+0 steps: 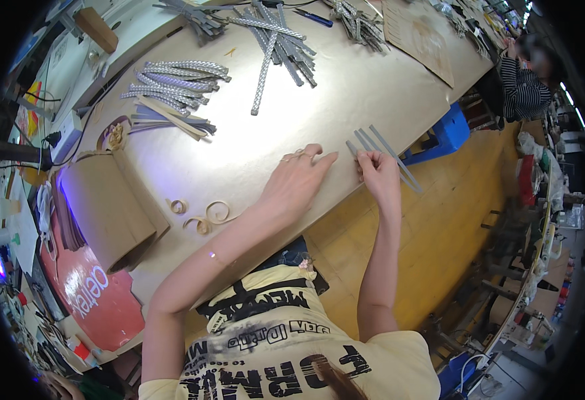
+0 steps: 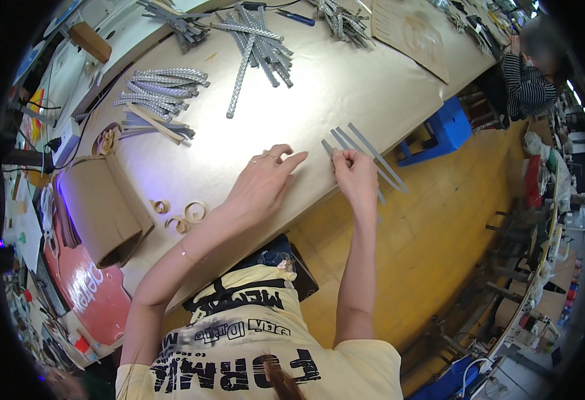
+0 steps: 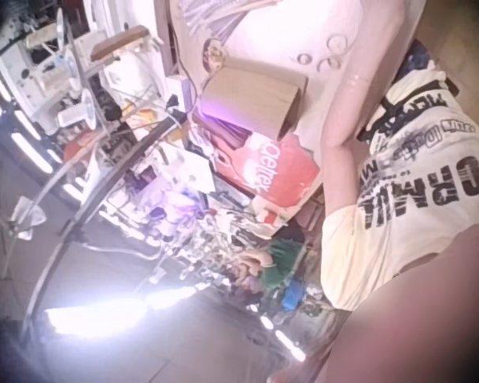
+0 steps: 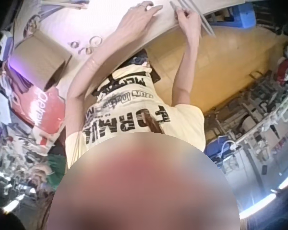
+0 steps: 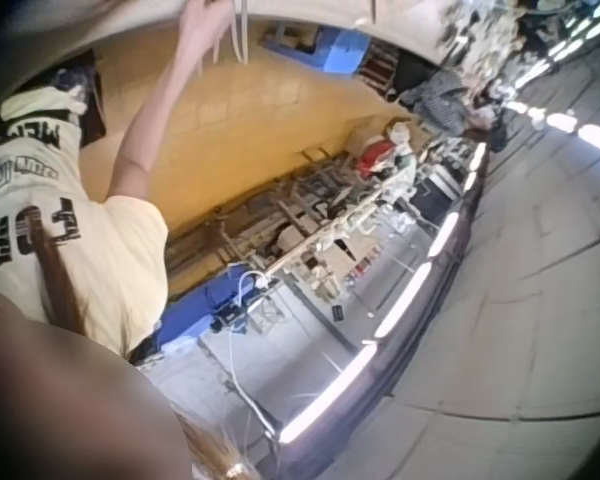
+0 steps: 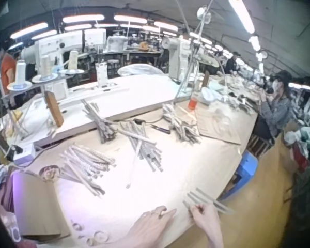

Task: The person repeatedly picks up short braided cords and flat strips, aligns them on the table, and places them into piles. The person handles the items one at a time, occasionally adjusting their position before stacking them with others.

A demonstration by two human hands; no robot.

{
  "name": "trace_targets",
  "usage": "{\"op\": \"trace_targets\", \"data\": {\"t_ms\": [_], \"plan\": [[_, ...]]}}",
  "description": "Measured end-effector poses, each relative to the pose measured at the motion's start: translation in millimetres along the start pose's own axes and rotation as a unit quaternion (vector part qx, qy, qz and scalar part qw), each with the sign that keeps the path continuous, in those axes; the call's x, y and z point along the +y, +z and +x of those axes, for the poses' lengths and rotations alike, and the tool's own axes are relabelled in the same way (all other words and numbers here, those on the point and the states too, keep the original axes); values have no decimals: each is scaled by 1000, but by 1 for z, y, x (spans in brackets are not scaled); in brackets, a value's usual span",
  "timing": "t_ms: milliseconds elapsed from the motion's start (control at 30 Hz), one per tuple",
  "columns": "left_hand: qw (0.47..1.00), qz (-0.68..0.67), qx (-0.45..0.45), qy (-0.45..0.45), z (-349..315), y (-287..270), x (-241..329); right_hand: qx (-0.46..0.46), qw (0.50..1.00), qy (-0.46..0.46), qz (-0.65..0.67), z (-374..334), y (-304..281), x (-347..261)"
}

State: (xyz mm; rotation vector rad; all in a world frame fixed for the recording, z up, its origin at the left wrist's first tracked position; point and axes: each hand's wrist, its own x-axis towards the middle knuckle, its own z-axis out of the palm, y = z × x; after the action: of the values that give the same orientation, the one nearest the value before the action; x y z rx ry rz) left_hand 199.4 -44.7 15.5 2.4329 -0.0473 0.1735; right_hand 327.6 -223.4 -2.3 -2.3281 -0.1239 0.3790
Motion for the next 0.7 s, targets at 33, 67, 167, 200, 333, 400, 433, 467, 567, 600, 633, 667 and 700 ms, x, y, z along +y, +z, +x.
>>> {"op": "trace_targets", "data": {"t_ms": [33, 67, 167, 200, 333, 400, 433, 467, 567, 600, 633, 667, 700], "plan": [[1000, 2, -14, -1, 10, 7, 0, 3, 1000, 5, 13, 2, 2, 0], [1000, 17, -18, -1, 18, 13, 1, 5, 1000, 2, 31, 3, 3, -1], [998, 62, -6, 18, 35, 27, 0, -3, 1000, 13, 10, 3, 3, -5], [996, 80, 3, 29, 39, 31, -1, 3, 1000, 20, -2, 3, 3, -6], [993, 116, 3, 30, 51, 42, -4, 23, 999, 34, -34, 1, 4, -14], [991, 127, -6, 31, 53, 45, -4, 38, 997, 39, -56, -2, 4, -19], [990, 138, -11, 31, 54, 45, -4, 47, 996, 39, -65, -4, 3, -21], [990, 138, -10, 29, 54, 46, -4, 53, 995, 37, -70, -7, 2, -22], [987, 157, -3, 24, 54, 50, -2, 60, 985, 46, -156, -18, -13, -10], [986, 166, 6, 27, 54, 52, -1, 50, 985, 61, -150, -22, -20, -1], [984, 175, 16, 29, 53, 53, -1, 40, 988, 61, -136, -28, -26, 10], [984, 177, 15, 29, 52, 54, -1, 30, 990, 61, -122, -33, -32, 23], [984, 178, 14, 29, 52, 54, -1, 20, 990, 73, -120, -38, -37, 36]]}}
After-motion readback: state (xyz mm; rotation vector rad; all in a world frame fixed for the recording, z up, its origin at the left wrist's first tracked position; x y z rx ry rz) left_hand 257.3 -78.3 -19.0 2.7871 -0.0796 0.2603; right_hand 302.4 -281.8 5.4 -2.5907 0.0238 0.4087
